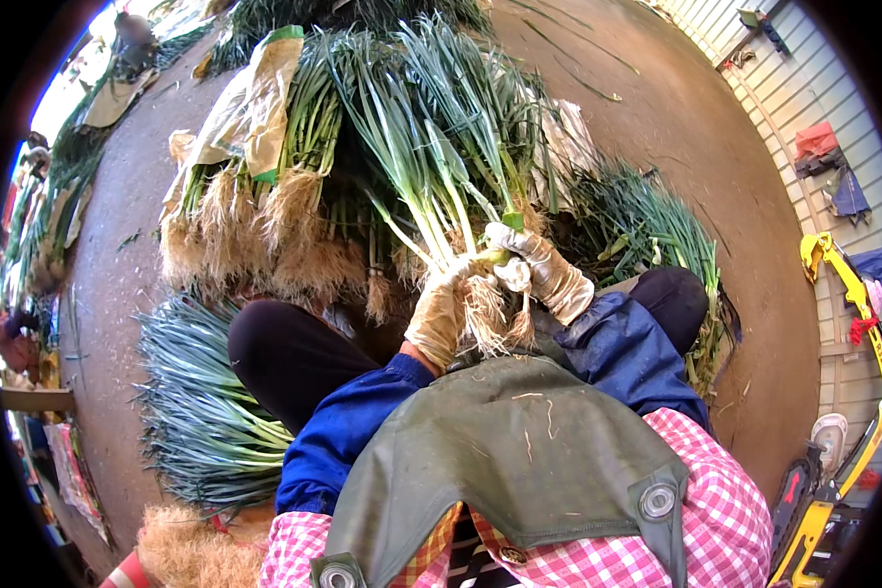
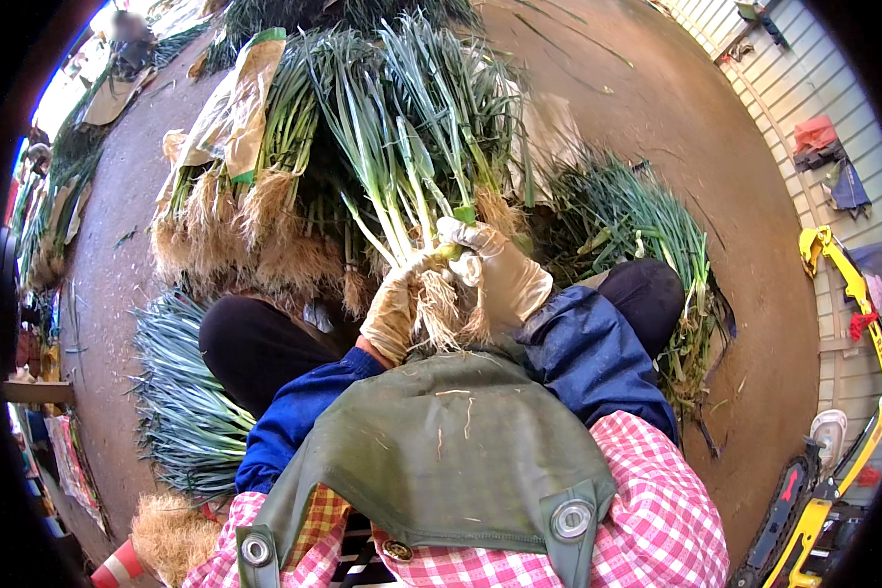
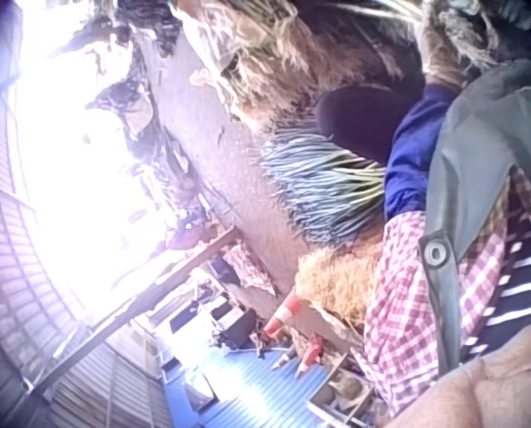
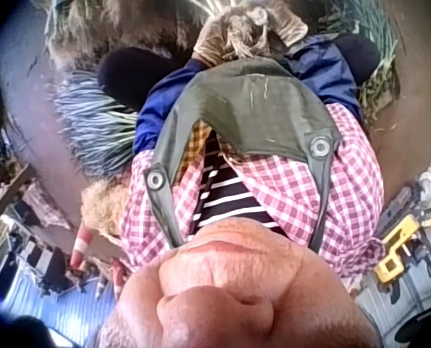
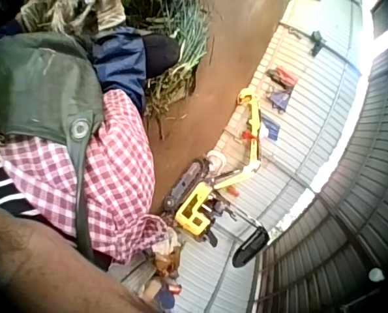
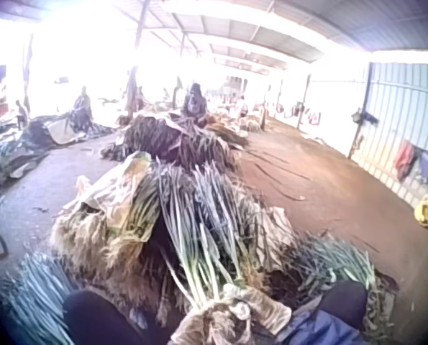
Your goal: The person cleans and separates scallions from large bundles on the floor, removing outer layers and roots by hand and placing them into a new pile.
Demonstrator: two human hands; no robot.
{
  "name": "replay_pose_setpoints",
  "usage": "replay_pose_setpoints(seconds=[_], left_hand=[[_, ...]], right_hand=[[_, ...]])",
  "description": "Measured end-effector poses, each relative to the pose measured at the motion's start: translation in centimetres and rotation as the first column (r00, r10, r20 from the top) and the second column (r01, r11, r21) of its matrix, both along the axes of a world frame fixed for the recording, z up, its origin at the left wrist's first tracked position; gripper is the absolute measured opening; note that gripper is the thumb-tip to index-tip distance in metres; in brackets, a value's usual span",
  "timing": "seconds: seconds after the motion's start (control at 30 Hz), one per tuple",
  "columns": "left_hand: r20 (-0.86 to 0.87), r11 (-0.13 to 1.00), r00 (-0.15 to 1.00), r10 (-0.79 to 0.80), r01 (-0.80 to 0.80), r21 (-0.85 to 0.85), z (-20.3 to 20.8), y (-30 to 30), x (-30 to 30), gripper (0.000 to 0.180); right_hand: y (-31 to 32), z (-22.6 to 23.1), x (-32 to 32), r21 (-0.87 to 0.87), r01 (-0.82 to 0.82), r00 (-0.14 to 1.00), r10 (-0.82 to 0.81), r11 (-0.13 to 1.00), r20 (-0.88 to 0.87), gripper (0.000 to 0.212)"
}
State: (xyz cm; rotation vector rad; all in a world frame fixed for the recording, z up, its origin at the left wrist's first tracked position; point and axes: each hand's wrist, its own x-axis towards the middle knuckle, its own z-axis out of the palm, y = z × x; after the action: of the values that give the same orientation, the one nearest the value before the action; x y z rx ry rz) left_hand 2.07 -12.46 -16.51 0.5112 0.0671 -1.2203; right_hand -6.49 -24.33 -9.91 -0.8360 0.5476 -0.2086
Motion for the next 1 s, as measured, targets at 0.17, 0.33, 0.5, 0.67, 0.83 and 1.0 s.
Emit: replay_pose_setpoints(seconds=[0.17,0.33,0.5,0.67,0.83,1.0], left_hand=[[-0.177,0.962,0.976,-0.125,0.076,-0.261,-0.7,0.8,-0.2,0.030],[-0.067,1.000,0.998,-0.019,0.018,-0.014,-0.3,1.2,0.5,0.023],[-0.112,0.984,0.987,-0.111,0.125,0.125,3.0,0.6,0.2,0.016],[-0.096,0.990,0.985,-0.143,0.144,0.004,2.9,1.4,2.4,0.032],[-0.087,0.999,0.996,-0.012,0.009,-0.038,8.3,4.6,3.6,0.028],[-0.092,0.996,0.995,-0.047,0.039,-0.082,11.2,6.6,4.3,0.023]], right_hand=[[0.7,0.9,-0.3,-0.151,-0.286,0.955,0.269,0.946,-0.122,0.024],[1.6,-1.6,0.7,-0.358,-0.409,0.912,0.387,0.840,-0.134,0.034],[2.7,2.4,-3.5,-0.147,-0.336,0.934,0.349,0.930,0.073,0.055],[-5.4,7.8,-8.2,-0.168,-0.076,0.965,0.115,0.983,0.235,0.049],[-14.0,15.2,-17.5,-0.857,-0.209,0.836,-0.369,0.471,-0.407,0.033],[-22.7,10.1,-26.7,-0.292,-0.936,0.083,-0.683,0.196,-0.726,0.049]])
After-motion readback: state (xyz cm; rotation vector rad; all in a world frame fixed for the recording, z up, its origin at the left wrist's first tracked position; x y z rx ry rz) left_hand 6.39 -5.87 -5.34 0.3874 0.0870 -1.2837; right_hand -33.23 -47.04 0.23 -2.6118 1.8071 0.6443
